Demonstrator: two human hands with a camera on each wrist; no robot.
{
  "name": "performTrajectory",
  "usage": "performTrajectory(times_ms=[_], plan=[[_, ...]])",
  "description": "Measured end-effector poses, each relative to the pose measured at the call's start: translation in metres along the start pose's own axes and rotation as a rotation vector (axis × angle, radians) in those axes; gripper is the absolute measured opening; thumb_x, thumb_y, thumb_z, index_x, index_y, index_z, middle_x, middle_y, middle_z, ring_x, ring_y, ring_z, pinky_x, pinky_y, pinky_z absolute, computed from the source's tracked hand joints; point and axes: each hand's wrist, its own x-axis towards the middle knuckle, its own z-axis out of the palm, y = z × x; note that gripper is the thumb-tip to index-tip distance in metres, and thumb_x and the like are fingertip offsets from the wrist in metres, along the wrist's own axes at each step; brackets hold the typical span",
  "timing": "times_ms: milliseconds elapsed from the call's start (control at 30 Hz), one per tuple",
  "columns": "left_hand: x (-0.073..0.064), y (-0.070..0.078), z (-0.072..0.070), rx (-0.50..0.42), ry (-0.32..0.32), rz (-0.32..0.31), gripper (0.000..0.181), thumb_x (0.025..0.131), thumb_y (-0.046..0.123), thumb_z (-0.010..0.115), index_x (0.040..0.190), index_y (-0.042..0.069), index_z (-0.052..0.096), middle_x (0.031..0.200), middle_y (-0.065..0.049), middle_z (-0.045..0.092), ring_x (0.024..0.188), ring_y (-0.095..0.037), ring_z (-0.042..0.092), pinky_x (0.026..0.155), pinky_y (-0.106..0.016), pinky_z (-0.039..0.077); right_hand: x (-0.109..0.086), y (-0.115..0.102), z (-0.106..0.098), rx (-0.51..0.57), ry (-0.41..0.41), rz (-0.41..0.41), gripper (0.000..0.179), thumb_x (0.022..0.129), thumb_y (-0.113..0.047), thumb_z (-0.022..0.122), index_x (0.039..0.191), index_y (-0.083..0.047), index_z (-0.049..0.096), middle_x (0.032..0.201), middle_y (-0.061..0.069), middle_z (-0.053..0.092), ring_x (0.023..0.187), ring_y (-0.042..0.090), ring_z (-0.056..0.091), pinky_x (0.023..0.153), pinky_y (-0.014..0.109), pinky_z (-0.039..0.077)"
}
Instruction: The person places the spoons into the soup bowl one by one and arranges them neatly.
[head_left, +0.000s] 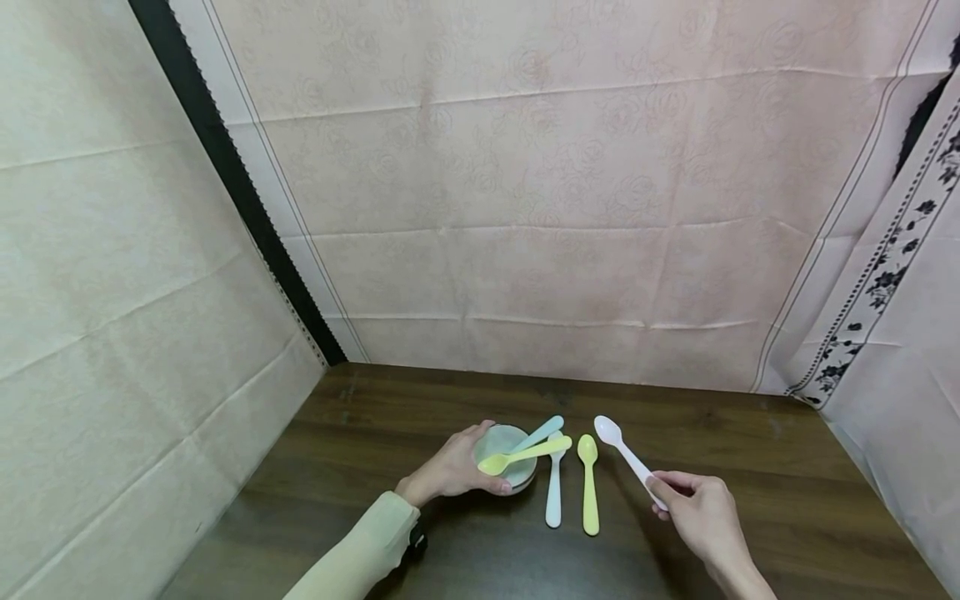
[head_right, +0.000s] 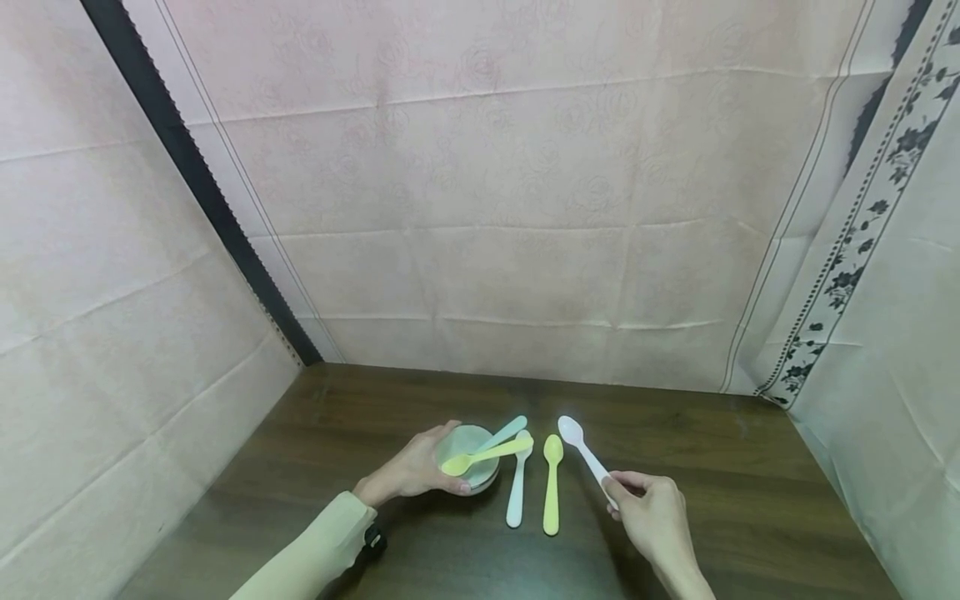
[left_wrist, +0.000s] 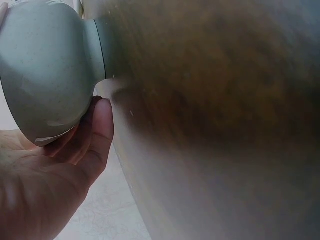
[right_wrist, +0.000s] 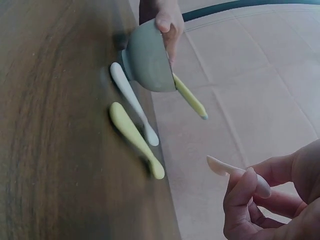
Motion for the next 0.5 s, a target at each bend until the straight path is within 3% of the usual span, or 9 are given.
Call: performTrajectory(times_ms=[233, 500], plan=[[-0.001, 0.0, 0.001, 0.005, -0.009, -0.045, 0.118, 0.077, 0.051, 0.098, 0.168, 0.005, 0.038, 0.162, -0.022, 0.054, 0.142, -0.036, 0.056, 0.118, -0.06, 0.047, -0.002, -0.003, -0.001, 0.021, -0.009, 0.006, 0.036, 0.104, -0.025, 0.075, 0.127, 0.003, 0.078, 0.073, -0.007, 0.074, 0.067, 0.004, 0.065, 0.068, 0.023, 0.045], [0.0, 0.0, 0.0, 0.02, -0.003, -0.023, 0.117, 0.077, 0.051, 0.098, 0.167, 0.005, 0.04, 0.156, -0.018, 0.059, 0.135, -0.03, 0.059, 0.114, -0.055, 0.05, -0.007, -0.01, -0.001, 0.064, -0.016, 0.011, 0.036, 0.104, -0.025, 0.075, 0.128, 0.003, 0.078, 0.072, -0.008, 0.073, 0.067, 0.004, 0.065, 0.068, 0.022, 0.048]])
